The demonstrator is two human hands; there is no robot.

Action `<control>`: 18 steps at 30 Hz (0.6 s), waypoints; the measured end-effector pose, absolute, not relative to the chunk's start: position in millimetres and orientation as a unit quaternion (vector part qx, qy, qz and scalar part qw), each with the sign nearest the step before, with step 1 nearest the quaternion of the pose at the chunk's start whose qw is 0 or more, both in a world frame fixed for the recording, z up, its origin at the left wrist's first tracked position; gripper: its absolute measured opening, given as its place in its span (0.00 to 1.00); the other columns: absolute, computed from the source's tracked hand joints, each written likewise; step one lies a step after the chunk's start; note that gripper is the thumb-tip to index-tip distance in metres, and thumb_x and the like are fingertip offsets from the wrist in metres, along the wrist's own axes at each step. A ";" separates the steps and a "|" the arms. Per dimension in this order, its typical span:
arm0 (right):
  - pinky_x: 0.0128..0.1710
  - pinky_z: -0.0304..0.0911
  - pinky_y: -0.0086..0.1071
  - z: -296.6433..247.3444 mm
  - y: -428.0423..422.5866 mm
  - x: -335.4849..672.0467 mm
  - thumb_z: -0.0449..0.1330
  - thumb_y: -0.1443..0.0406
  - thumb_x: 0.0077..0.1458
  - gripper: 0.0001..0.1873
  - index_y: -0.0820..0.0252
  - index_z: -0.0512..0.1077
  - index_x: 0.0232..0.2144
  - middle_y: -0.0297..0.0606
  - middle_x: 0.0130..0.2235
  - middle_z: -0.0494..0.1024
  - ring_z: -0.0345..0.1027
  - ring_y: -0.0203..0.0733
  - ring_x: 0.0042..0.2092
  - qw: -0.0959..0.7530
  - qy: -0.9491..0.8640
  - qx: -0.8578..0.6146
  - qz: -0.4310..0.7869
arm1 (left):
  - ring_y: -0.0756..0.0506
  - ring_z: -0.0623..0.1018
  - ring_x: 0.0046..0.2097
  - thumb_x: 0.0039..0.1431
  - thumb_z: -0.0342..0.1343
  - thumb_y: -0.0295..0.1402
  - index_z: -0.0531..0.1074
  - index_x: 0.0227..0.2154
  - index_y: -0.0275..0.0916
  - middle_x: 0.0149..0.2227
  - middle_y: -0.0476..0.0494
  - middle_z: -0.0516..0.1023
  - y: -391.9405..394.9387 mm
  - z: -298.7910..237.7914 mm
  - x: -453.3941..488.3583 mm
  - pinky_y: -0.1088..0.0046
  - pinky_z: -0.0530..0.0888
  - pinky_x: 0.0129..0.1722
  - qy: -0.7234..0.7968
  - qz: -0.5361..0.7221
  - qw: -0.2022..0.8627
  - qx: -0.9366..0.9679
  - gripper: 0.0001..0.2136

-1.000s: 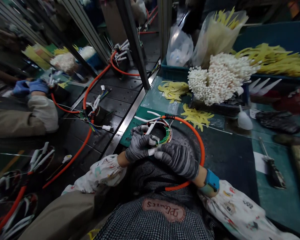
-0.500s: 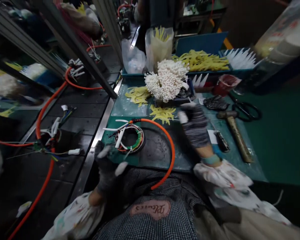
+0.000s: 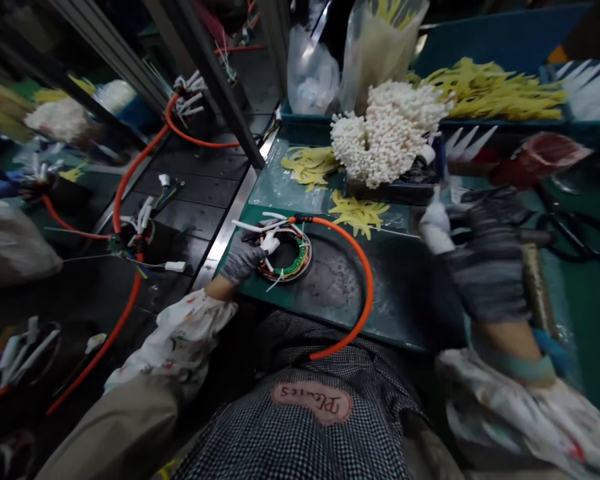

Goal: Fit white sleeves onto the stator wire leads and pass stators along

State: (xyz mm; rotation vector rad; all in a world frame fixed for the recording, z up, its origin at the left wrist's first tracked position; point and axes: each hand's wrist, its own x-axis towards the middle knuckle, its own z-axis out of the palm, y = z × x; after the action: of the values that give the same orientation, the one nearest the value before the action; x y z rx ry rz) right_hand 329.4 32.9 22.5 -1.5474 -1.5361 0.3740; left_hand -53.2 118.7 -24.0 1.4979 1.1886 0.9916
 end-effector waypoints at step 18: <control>0.55 0.82 0.59 -4.5 -62.5 179.8 0.67 0.52 0.67 0.15 0.50 0.87 0.49 0.45 0.46 0.90 0.86 0.62 0.48 0.340 -0.702 -0.567 0.264 | 0.35 0.72 0.76 0.79 0.53 0.50 0.66 0.74 0.55 0.71 0.43 0.77 25.4 -32.8 -78.0 0.45 0.72 0.76 0.266 0.469 0.148 0.829 0.26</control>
State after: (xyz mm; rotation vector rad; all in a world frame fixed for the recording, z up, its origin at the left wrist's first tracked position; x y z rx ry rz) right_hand 179.8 -62.5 -4.5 -1.4771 -1.8273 0.6865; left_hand -78.0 25.4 -32.8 2.3843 0.7655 1.3478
